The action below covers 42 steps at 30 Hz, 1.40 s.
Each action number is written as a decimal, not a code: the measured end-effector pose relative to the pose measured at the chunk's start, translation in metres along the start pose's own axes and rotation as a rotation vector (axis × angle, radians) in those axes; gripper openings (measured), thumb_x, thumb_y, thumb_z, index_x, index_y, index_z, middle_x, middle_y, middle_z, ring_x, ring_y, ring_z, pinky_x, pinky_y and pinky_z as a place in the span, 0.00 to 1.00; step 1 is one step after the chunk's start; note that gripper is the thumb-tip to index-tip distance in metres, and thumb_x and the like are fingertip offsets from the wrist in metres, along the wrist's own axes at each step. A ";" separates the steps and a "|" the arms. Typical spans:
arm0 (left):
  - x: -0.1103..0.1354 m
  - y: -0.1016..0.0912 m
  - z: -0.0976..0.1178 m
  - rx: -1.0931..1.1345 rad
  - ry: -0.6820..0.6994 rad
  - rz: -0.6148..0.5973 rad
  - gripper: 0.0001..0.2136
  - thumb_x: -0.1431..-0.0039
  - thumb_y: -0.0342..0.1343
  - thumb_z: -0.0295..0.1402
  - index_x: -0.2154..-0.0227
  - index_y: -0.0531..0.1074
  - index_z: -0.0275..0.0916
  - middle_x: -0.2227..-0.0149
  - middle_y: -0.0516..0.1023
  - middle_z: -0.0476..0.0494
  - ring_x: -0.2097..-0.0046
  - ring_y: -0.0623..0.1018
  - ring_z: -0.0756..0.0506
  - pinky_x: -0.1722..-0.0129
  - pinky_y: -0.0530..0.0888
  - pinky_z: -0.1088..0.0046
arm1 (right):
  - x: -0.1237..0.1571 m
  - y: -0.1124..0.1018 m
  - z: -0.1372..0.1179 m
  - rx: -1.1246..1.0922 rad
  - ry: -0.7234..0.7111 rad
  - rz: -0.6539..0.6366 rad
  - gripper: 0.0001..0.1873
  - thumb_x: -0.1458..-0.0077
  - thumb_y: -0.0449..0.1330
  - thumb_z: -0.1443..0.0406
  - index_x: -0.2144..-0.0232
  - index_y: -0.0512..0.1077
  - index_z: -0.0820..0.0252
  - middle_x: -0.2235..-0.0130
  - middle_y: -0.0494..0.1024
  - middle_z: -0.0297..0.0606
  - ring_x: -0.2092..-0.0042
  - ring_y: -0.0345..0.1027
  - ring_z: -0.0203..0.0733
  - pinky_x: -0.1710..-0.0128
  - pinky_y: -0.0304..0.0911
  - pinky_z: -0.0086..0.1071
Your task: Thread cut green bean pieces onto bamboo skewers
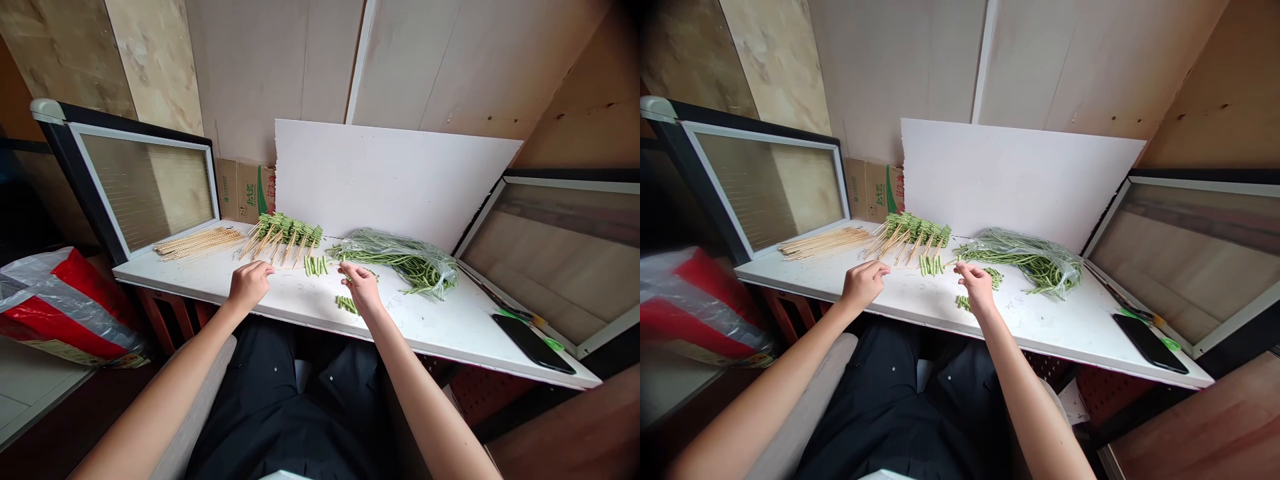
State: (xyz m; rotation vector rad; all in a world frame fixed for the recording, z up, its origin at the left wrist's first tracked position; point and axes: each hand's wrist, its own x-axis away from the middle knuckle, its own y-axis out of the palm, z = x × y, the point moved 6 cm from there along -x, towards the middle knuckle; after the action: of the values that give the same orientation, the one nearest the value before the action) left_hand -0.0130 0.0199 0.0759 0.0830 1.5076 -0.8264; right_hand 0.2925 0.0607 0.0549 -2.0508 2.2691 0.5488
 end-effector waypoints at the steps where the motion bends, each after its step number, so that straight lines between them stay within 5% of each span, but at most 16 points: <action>1: 0.000 0.001 0.000 0.007 0.003 -0.003 0.17 0.49 0.51 0.14 0.71 0.79 0.41 0.69 0.86 0.48 0.66 0.85 0.44 0.68 0.76 0.72 | 0.000 0.000 0.000 0.001 -0.008 -0.005 0.17 0.57 0.77 0.49 0.73 0.82 0.53 0.61 0.84 0.45 0.52 0.75 0.54 0.67 0.65 0.38; 18: 0.002 0.010 0.000 0.049 0.039 -0.103 0.18 0.50 0.47 0.15 0.69 0.78 0.40 0.73 0.80 0.48 0.71 0.79 0.46 0.69 0.70 0.74 | 0.006 0.010 0.000 0.052 -0.129 -0.057 0.15 0.52 0.75 0.49 0.73 0.82 0.50 0.65 0.82 0.38 0.57 0.74 0.47 0.55 0.67 0.40; 42: 0.008 0.029 -0.004 0.076 -0.099 -0.338 0.14 0.48 0.49 0.17 0.68 0.75 0.42 0.67 0.83 0.47 0.66 0.80 0.44 0.66 0.69 0.73 | 0.013 0.016 -0.029 0.232 -0.323 -0.143 0.15 0.46 0.72 0.50 0.65 0.82 0.54 0.56 0.82 0.42 0.52 0.75 0.49 0.58 0.69 0.38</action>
State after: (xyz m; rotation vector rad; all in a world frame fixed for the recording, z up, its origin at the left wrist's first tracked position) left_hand -0.0028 0.0399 0.0554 -0.1587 1.4160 -1.1417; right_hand 0.2813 0.0412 0.0824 -1.8417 1.8919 0.5329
